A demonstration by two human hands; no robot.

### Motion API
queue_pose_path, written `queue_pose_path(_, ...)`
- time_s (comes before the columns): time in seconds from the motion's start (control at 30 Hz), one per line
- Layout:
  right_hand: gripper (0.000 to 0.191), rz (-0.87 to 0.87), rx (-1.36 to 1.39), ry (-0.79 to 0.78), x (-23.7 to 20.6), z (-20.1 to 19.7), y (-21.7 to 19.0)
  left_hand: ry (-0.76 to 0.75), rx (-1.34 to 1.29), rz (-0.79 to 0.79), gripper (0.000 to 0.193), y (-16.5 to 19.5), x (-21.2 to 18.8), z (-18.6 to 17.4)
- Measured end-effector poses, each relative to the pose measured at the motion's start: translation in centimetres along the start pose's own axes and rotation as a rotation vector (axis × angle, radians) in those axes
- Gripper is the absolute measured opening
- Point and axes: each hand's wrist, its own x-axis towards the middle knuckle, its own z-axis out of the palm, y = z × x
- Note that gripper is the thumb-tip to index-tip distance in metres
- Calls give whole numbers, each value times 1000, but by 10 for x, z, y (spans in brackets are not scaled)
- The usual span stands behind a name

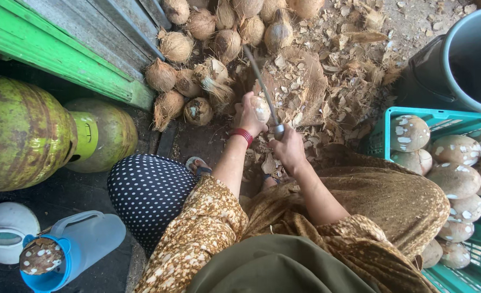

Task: The person sits on the ground and uses a curved knife to remove the husk from a coconut. They rotate the coconut and repeatedly strike the husk with the knife, then place the husked coconut into a nearby crate.

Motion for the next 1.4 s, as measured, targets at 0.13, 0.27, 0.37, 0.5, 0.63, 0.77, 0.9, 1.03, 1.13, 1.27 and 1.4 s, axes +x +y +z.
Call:
queue_pose_path(0.13, 43, -120, -148, 52, -4, 10, 0, -13, 25, -5, 119, 3, 3, 1)
queue_pose_path(0.27, 36, 201, 62, -73, 9, 9, 1, -14, -41, -122, 126, 4, 4, 2)
queue_pose_path(0.37, 36, 66, 38, -88, 5, 5, 0, -1, 135, -16, 122, 2, 2, 2)
queue_pose_path(0.5, 39, -89, -92, 13, -5, 9, 3, -35, 137, -23, 117, 1, 3, 5)
queue_pose_path(0.63, 31, 116, 51, -45, 13, 22, 16, 16, -68, -81, 125, -3, 5, 9)
queue_pose_path(0.77, 32, 236, 128, -126, 19, 21, 27, 84, -58, 105, 130, -17, 0, 11)
queue_pose_path(0.9, 33, 86, 60, -110, 1, 2, 0, 60, -248, 140, 126, -25, 2, 9)
queue_pose_path(1.03, 40, -113, -78, 18, -13, -5, -28, 62, -251, 75, 131, -23, 2, 10)
queue_pose_path(1.13, 39, -25, -69, -45, -8, 7, -28, 25, -145, 48, 137, -22, -5, 12)
queue_pose_path(1.27, 33, 113, -143, -83, 9, 18, -19, -21, 97, 9, 145, -21, 0, 12)
queue_pose_path(1.4, 37, 88, -38, -99, -5, 6, -28, 49, -7, 15, 113, -18, 6, 12)
